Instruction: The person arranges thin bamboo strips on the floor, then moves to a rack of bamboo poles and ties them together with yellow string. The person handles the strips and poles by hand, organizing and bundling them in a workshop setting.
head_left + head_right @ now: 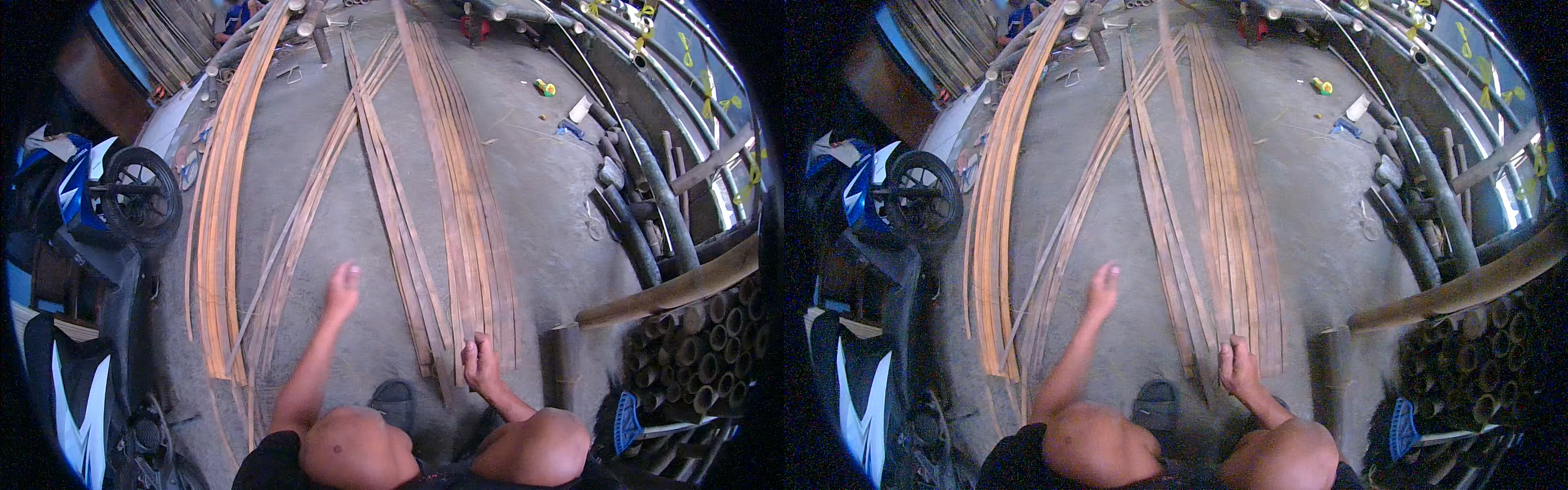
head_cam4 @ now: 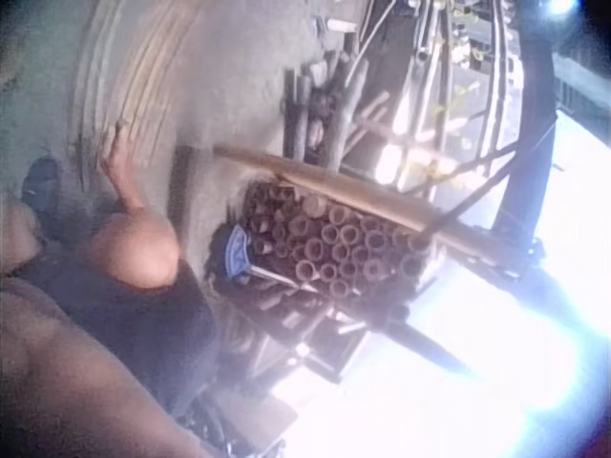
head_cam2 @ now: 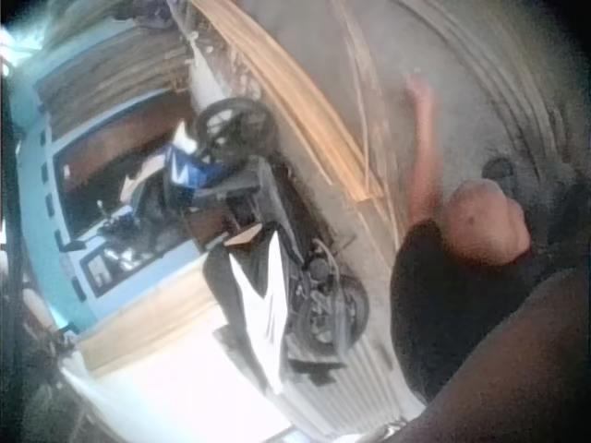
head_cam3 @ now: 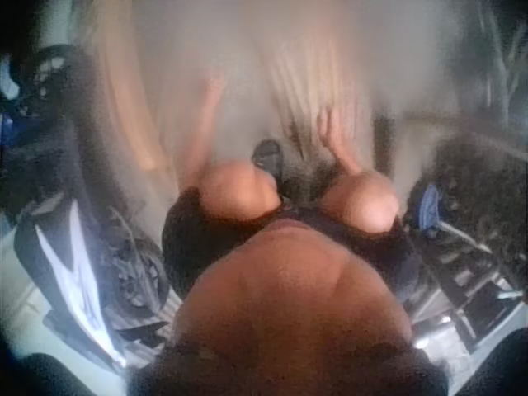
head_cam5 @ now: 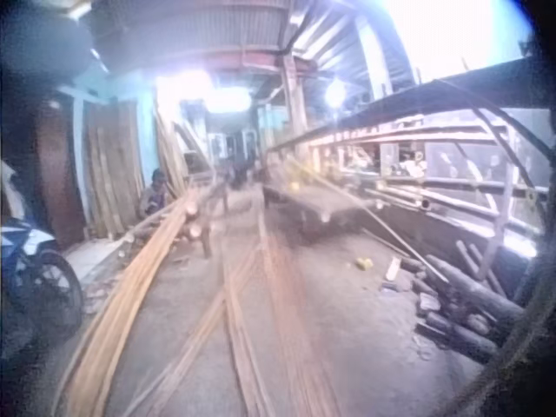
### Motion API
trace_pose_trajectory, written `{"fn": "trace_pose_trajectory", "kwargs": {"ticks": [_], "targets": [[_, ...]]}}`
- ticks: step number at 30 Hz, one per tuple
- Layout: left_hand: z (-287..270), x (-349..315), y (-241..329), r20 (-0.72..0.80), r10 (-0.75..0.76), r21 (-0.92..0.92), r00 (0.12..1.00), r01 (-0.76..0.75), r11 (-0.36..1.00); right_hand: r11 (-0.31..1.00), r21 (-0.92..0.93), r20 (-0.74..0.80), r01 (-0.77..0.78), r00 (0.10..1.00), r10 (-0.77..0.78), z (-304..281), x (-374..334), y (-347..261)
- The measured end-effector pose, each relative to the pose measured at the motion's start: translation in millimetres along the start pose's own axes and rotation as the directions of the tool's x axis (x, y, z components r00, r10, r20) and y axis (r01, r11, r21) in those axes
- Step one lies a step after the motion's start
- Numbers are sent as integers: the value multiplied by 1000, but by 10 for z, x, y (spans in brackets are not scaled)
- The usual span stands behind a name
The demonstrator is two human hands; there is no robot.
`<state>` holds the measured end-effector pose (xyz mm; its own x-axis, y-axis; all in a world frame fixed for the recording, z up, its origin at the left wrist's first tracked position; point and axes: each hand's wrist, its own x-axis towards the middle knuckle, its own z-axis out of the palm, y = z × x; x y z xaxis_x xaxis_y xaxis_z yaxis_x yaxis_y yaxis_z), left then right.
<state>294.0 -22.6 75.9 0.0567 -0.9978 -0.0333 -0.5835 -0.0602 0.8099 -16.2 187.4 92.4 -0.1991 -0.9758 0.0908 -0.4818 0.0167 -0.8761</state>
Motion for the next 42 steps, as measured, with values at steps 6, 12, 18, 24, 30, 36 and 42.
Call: {"fn": "trace_pose_trajectory", "kwargs": {"ticks": [6, 12, 18, 24, 30, 36, 42], "targets": [[679, -501, 606, 4, 100, -215, 995, -97, 972, 942, 164, 206, -293, 944, 258, 563, -205, 29], [705, -720, 885, -33, 223, 38, 974, -222, 974, 960, 60, 178, -275, 949, 261, 675, -156, 60], [959, -746, 964, 179, 234, -13, 956, -235, 972, 965, -47, 287, -259, 922, 261, 610, -37, 118], [1338, -890, 1069, 407, 179, -110, 896, -146, 983, 872, -479, 128, -103, 974, 186, -344, 242, 559], [1537, -994, 1031, 557, 132, -166, 820, -46, 985, 765, -624, -33, -158, 984, 177, -768, 196, 1102], [1543, -985, 980, 600, 107, -207, 793, 24, 978, 856, -379, -13, -352, 927, 376, -748, 349, 839], [1102, -866, 1873, 509, -62, -736, 858, 472, 485, 993, -35, 30, 111, 993, -110, -250, 198, -220]]}}
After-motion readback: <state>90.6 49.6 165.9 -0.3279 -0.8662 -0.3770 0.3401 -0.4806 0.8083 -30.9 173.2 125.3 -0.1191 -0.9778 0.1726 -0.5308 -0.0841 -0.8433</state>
